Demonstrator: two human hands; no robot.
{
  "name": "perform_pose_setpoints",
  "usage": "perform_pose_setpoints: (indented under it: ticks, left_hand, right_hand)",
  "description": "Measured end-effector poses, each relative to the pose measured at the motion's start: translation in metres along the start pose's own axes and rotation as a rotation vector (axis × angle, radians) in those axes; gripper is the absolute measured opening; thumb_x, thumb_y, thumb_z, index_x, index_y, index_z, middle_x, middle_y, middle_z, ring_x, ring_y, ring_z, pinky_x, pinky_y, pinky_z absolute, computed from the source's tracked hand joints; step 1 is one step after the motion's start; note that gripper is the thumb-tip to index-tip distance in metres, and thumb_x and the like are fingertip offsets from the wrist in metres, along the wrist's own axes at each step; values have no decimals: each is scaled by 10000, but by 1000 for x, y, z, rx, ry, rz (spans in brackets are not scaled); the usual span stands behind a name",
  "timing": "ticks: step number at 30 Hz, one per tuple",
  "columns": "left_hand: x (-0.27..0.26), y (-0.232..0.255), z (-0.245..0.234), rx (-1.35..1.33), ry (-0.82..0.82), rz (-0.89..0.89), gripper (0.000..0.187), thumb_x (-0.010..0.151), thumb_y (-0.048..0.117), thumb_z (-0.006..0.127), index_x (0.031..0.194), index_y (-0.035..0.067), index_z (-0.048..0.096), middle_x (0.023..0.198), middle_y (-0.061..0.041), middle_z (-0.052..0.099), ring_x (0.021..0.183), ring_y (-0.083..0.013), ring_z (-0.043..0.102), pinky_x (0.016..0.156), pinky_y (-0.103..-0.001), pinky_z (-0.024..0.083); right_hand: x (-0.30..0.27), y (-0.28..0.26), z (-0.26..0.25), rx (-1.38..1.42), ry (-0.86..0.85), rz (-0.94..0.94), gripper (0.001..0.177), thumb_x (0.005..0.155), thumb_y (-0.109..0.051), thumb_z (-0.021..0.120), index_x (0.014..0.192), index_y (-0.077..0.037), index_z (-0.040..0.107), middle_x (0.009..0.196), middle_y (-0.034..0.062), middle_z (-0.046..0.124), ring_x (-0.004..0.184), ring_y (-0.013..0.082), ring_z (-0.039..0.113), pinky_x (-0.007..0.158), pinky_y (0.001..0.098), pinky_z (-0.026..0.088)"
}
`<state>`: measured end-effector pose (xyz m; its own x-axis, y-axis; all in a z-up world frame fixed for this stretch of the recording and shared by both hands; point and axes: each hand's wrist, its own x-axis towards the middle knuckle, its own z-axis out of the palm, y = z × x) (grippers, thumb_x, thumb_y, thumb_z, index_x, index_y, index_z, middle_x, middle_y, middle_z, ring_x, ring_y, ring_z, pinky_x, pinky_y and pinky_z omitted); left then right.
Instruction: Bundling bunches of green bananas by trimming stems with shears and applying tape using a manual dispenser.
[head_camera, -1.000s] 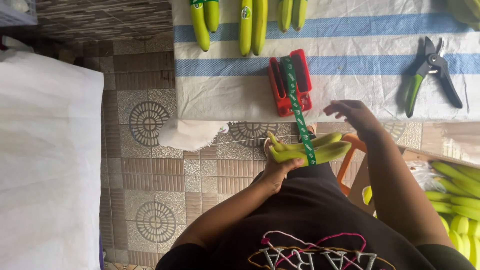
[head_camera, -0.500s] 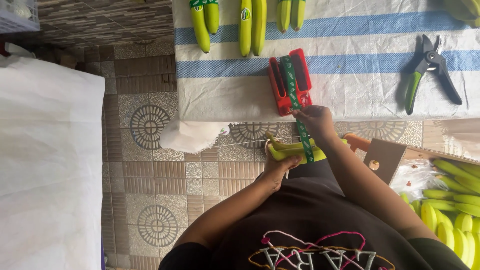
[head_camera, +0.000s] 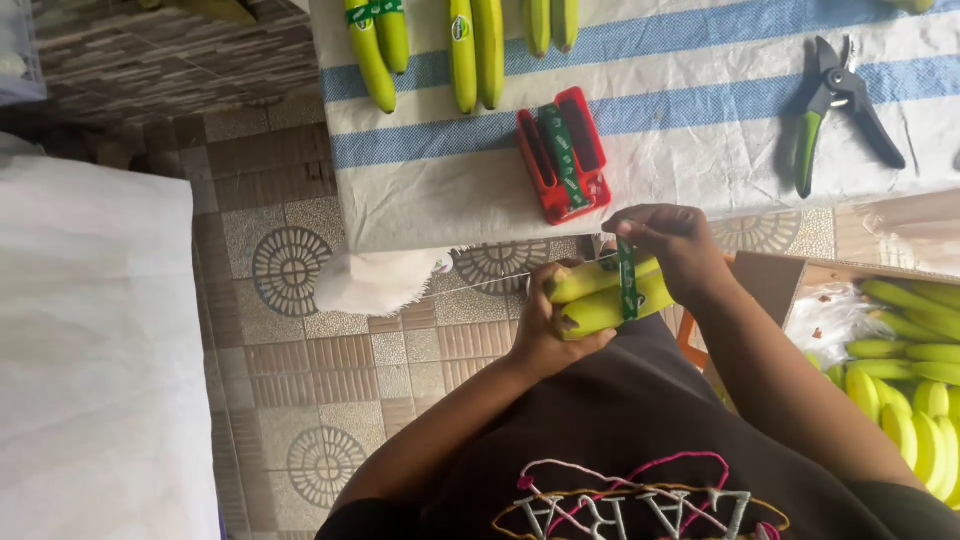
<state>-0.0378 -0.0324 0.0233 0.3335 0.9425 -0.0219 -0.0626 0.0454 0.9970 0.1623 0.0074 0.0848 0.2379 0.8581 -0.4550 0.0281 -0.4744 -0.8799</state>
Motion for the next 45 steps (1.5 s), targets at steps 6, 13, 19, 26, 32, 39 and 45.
perform_pose_setpoints:
  ticks: [6, 13, 19, 26, 32, 39, 45]
  left_hand:
    - [22, 40, 3, 240, -118, 316, 774, 635, 259, 950, 1193, 91, 440, 1370, -170, 592, 1066, -335, 702, 762, -401, 641]
    - [54, 43, -16, 441, -406, 590, 847, 661, 530, 896, 1245, 133, 429, 1411, -186, 503, 1085, -388, 694, 789, -453, 656]
    - [90, 98, -33, 403, -687, 634, 793, 723, 540, 839, 1243, 114, 419, 1383, -199, 516, 1111, -424, 667, 842, -497, 617]
    - [118, 143, -21, 395, -1081, 570, 864, 771, 211, 895, 1437, 175, 345, 1465, -192, 463, 1057, -534, 685, 901, -607, 626]
    - [167, 174, -26, 447, -1087, 434, 990, 731, 91, 925, 1477, 242, 291, 1517, -103, 441, 1176, -420, 651, 909, -498, 614]
    - [194, 195, -43, 228, -555, 51, 1166, 752, 301, 853, 1631, 190, 95, 1736, -69, 135, 1339, -288, 537, 1063, -426, 508]
    - [244, 62, -87, 408, 388, -365, 757, 760, 442, 741, 1424, 184, 485, 1380, -75, 633, 1047, -234, 707, 853, -366, 566]
  right_hand:
    - [-5, -13, -7, 91, 20, -75, 225, 917, -140, 779, 853, 69, 725, 952, 217, 742, 776, 299, 699, 809, 415, 527]
    - [-2, -11, -10, -113, 48, -100, 232, 907, -234, 808, 1018, -30, 799, 1000, 167, 760, 886, 324, 704, 831, 419, 490]
    - [-3, -30, -7, -413, -140, -40, 395, 994, -395, 642, 1250, -111, 741, 1206, 237, 731, 1209, 483, 624, 1051, 598, 451]
    - [-5, -36, -36, -66, -598, 72, 637, 942, -484, 490, 1307, 3, 677, 1187, 200, 698, 1092, 331, 621, 981, 438, 498]
    - [14, -48, -70, 158, -856, -211, 830, 911, -684, 620, 1347, 22, 594, 1214, 195, 711, 1052, 315, 717, 873, 407, 608]
    - [90, 14, -105, 624, -692, -155, 573, 892, -246, 791, 1323, 49, 554, 1100, 235, 737, 893, 355, 769, 724, 444, 642]
    - [192, -30, -91, 371, -270, 145, 571, 992, -383, 518, 1420, -11, 455, 1224, 205, 564, 1021, 388, 599, 849, 519, 531]
